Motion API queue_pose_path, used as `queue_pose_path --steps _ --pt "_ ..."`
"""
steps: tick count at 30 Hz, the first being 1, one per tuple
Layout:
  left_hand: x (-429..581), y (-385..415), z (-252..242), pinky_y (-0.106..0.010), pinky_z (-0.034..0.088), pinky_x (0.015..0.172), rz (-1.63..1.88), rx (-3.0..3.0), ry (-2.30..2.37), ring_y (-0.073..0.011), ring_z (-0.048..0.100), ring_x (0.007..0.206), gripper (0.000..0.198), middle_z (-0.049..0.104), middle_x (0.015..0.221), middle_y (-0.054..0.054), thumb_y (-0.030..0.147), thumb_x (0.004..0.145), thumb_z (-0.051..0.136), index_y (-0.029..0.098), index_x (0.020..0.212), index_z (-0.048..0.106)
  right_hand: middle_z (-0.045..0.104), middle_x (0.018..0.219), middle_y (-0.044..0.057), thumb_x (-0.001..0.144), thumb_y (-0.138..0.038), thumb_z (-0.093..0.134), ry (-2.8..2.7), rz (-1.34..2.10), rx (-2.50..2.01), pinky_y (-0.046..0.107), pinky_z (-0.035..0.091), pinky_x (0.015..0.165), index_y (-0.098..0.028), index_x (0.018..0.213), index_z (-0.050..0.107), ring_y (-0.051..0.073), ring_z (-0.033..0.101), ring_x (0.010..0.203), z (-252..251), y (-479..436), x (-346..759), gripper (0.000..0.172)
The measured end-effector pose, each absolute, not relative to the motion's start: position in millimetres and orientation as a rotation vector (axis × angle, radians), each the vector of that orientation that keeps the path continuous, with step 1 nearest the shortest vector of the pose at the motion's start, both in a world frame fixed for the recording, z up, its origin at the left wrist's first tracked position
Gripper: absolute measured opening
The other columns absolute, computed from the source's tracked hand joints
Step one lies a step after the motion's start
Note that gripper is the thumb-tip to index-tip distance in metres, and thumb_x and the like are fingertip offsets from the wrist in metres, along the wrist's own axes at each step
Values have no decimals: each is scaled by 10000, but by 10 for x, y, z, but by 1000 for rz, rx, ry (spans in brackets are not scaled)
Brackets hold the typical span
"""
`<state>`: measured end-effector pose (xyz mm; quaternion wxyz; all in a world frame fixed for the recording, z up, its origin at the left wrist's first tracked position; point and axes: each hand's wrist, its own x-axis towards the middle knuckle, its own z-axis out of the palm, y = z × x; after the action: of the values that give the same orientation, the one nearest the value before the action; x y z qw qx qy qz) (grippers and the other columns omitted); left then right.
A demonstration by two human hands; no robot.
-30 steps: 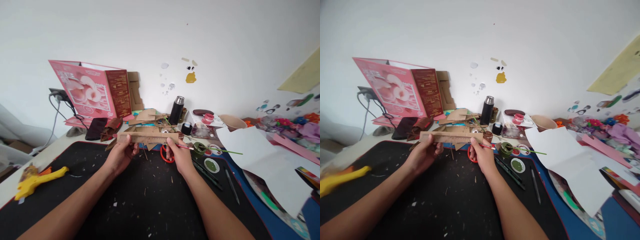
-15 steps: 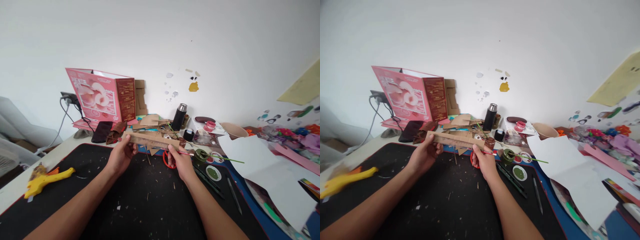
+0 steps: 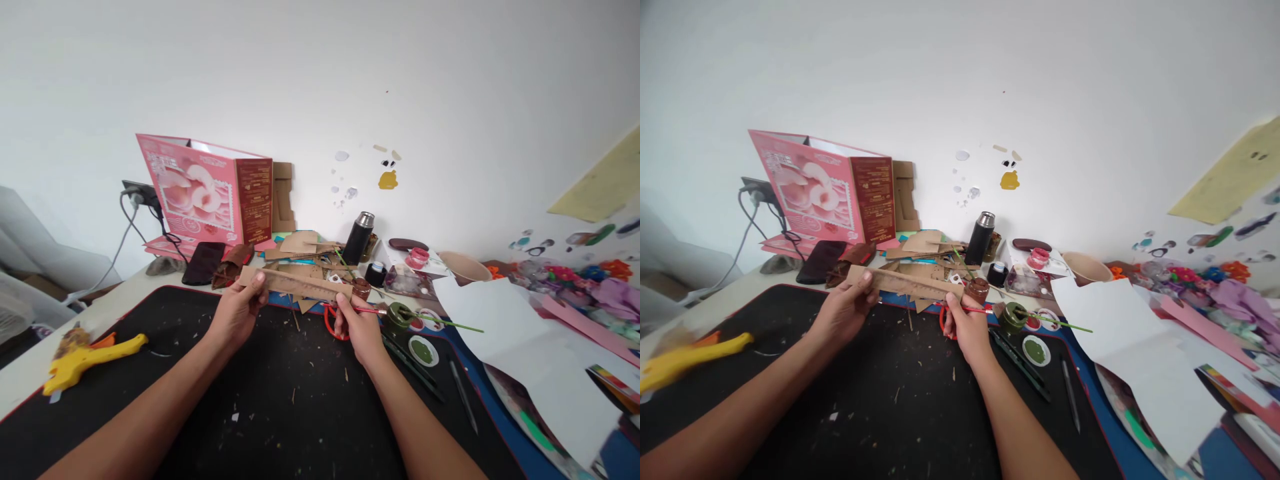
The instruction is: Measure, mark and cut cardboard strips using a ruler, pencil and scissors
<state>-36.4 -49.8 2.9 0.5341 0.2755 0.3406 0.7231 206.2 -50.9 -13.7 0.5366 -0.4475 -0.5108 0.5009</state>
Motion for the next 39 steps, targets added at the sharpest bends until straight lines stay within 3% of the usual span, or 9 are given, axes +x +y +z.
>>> queue_pose_path --steps 5,12,17,20,26,33,39 --pt "-194 -603 -26 -242 476 568 1467 797 716 -146 616 646 451 697 711 -60 446 624 1052 132 773 764 560 498 -45 836 -775 787 -1192 1201 -1041 197 379 371 -214 698 580 114 546 389 -126 -546 2028 614" --pt "-46 -676 -115 -269 459 565 1286 954 682 -173 634 628 429 699 673 -85 520 771 963 132 755 780 562 462 -27 912 -785 692 -1401 1231 -1072 207 385 381 -222 649 572 119 544 374 -153 -609 1966 633" --pt "-88 -657 -124 -270 470 574 1271 974 718 -168 628 610 513 716 676 -112 604 799 916 124 687 772 585 468 -30 903 -761 719 -1422 1220 -1095 209 390 395 -225 666 579 115 536 374 -103 -594 2004 601" --pt "-107 -655 -109 -273 500 595 1302 936 714 -169 638 616 494 740 703 -126 579 792 930 106 740 797 582 474 -36 906 -743 720 -1424 1216 -1106 205 390 398 -227 685 576 119 556 385 -94 -589 2017 580" --pt "-128 -648 -64 -304 584 635 1389 825 696 -231 731 735 503 811 873 -148 506 757 969 114 1041 834 575 468 -33 928 -735 682 -1479 1209 -1126 209 390 398 -234 652 548 117 539 378 -127 -589 2009 588" --pt "-136 -637 -84 -280 581 619 1402 798 745 -200 732 663 353 788 744 -115 358 675 1028 108 820 824 577 466 -23 935 -731 670 -1512 1242 -1096 210 388 392 -232 628 566 122 546 385 -100 -614 1997 596" --pt "-140 -617 -70 -235 525 533 1476 783 783 -149 673 576 333 748 682 -71 317 660 1024 106 803 810 572 470 -36 899 -728 714 -1508 1281 -1089 205 378 383 -227 640 587 115 536 377 -54 -643 1960 577"
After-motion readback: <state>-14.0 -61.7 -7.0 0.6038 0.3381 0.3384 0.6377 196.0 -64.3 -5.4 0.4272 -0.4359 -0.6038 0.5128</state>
